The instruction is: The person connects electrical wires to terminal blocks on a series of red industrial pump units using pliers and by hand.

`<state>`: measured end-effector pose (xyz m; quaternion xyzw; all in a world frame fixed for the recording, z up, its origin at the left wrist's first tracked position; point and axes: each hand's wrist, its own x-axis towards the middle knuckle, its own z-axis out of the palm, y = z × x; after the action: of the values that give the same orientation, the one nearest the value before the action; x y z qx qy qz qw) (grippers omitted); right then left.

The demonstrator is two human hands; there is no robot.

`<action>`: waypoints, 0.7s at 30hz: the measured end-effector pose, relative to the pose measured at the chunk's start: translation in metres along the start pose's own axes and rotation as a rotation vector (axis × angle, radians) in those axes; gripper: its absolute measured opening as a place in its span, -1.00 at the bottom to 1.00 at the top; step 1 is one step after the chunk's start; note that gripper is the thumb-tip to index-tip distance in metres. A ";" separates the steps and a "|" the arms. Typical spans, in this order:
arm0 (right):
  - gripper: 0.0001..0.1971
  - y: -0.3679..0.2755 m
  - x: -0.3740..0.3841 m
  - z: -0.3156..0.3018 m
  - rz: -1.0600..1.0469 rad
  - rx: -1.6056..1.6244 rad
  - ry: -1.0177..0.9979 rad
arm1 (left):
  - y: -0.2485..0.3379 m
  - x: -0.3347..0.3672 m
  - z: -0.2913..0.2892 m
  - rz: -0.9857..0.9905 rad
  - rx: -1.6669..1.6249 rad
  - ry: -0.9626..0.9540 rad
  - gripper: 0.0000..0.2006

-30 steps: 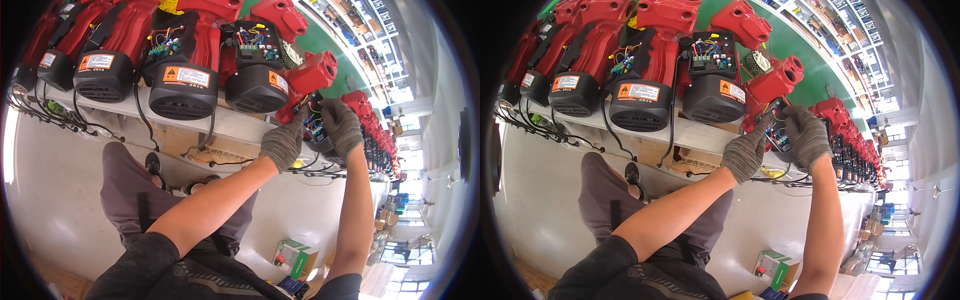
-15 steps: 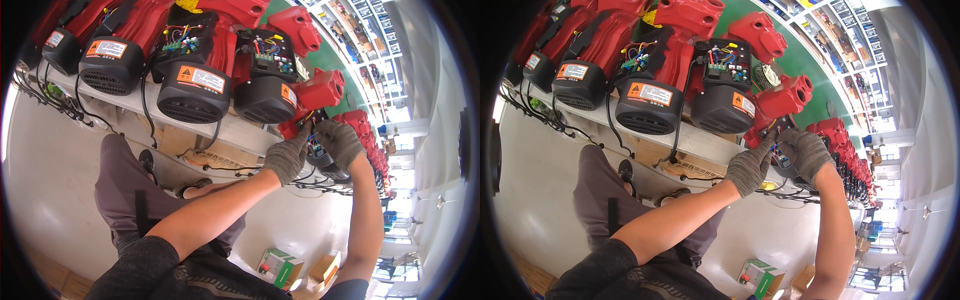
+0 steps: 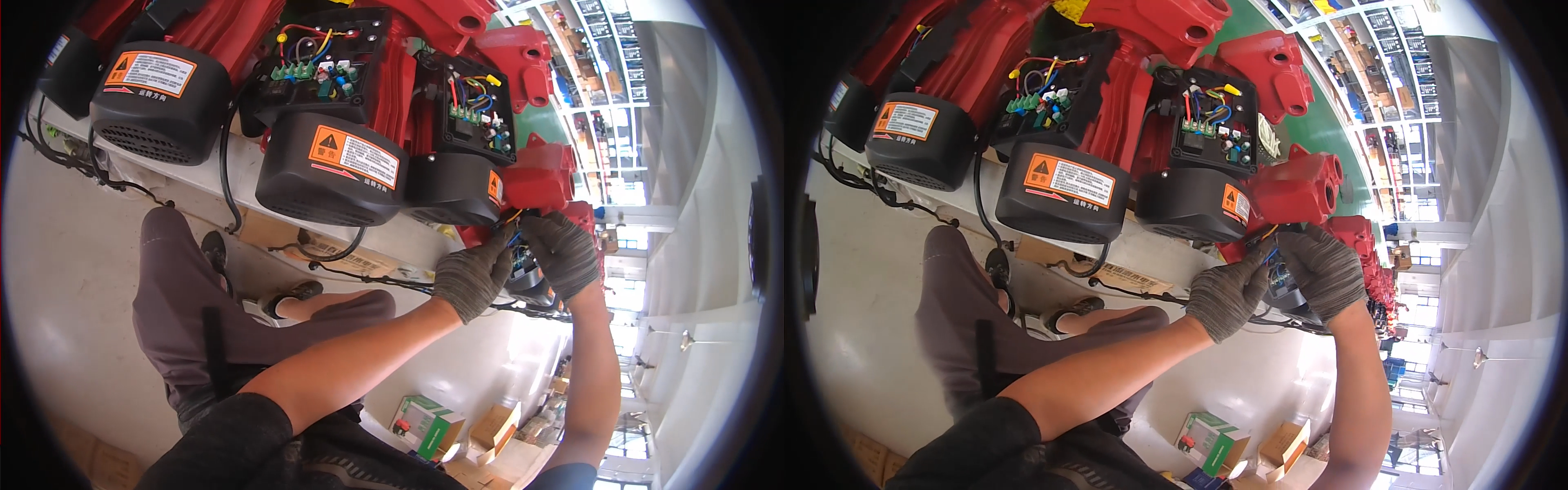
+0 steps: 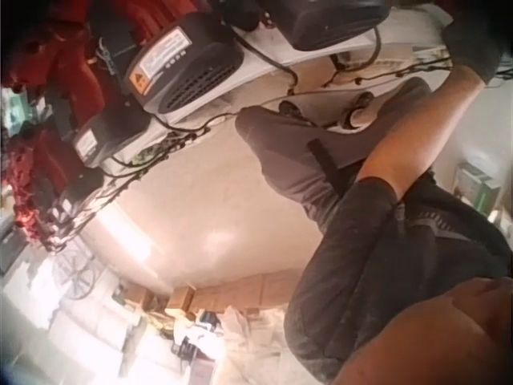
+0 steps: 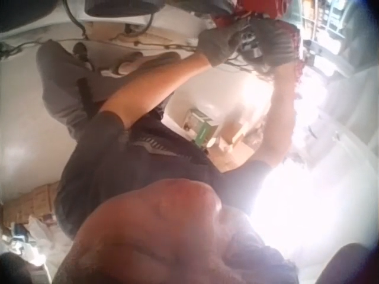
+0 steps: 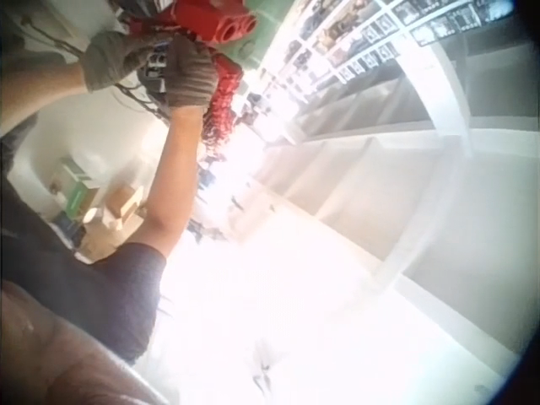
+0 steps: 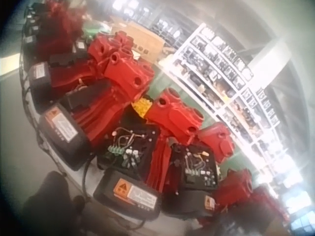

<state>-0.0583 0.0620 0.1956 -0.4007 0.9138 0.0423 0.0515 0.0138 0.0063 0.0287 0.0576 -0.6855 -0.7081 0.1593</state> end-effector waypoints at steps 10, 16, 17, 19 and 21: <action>-0.83 -0.009 0.009 0.005 0.092 -0.321 -0.059 | -0.009 0.001 0.008 0.059 -0.010 0.067 -0.58; -0.85 -0.010 0.011 0.006 0.098 -0.330 -0.066 | -0.016 0.000 0.017 0.126 -0.036 0.155 -0.57; -0.85 -0.012 0.013 0.005 0.098 -0.329 -0.069 | -0.017 0.000 0.017 0.134 -0.037 0.161 -0.56; -0.87 -0.014 0.015 0.002 0.049 -0.441 -0.105 | -0.012 0.001 0.013 0.143 -0.044 0.165 -0.56; -0.88 -0.014 0.018 -0.001 0.050 -0.473 -0.153 | -0.006 0.000 0.007 0.059 -0.006 0.042 -0.59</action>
<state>-0.0604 0.0390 0.1942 -0.3745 0.8816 0.2863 0.0241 0.0107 0.0129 0.0228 0.0517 -0.6812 -0.7039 0.1946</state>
